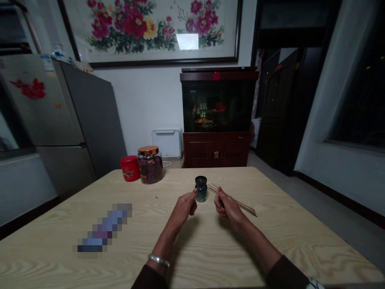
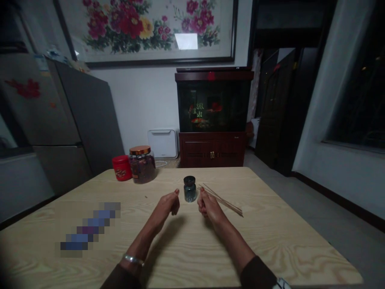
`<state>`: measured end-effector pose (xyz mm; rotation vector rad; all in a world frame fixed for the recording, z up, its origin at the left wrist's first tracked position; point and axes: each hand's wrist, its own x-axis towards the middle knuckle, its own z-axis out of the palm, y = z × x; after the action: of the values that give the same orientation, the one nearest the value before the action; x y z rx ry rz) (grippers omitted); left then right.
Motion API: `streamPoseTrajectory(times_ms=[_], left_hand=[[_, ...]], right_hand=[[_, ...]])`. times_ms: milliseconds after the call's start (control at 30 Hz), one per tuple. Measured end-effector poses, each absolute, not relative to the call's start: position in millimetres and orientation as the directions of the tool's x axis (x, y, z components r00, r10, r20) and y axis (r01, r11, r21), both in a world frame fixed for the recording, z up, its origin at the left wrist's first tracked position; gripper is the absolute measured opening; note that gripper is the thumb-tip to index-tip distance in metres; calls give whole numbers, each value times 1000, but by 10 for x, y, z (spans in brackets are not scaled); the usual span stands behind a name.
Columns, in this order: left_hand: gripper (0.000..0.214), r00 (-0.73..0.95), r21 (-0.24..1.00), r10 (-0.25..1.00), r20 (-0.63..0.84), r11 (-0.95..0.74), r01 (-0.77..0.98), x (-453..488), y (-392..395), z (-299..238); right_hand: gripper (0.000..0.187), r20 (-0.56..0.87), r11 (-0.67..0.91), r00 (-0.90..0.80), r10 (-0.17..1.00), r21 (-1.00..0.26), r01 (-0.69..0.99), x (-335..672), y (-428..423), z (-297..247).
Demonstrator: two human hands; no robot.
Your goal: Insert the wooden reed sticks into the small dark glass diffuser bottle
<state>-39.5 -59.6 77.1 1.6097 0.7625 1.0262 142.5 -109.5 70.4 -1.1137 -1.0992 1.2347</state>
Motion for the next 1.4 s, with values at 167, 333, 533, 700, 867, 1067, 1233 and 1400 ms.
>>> streamPoseTrajectory(times_ms=[167, 333, 533, 700, 867, 1067, 1233, 1400], left_hand=[[63, 580, 877, 729, 364, -58, -477, -628, -1052, 1658], [70, 685, 791, 516, 514, 23, -611, -809, -1365, 2459], [76, 743, 781, 427, 515, 123, -612, -820, -1427, 2500], [77, 808, 844, 502, 307, 248, -475, -700, -1197, 1789], [79, 802, 915, 575, 160, 219, -339, -608, -985, 1469], [77, 768, 933, 604, 211, 111, -344, -580, -813, 1466], [53, 372, 984, 918, 134, -80, -158, -433, -359, 936], [80, 137, 977, 971, 194, -203, 57, -38, 84, 251]], right_hand=[[67, 241, 175, -193, 951, -935, -309, 1361, -1520, 1647], [71, 455, 297, -376, 807, -863, -408, 1361, -1853, 2540], [74, 487, 242, -526, 697, -850, -468, 1406, -1869, 2565], [75, 332, 85, -560, 759, -904, -419, 1462, -1681, 1876], [77, 186, 14, -522, 832, -949, -316, 1537, -1512, 1638], [75, 144, 21, -450, 882, -963, -268, 1667, -1394, 1544], [58, 81, 79, 13, 997, -992, 98, 1854, -1076, 1151], [51, 284, 117, 145, 948, -734, 670, 1857, -565, 945]])
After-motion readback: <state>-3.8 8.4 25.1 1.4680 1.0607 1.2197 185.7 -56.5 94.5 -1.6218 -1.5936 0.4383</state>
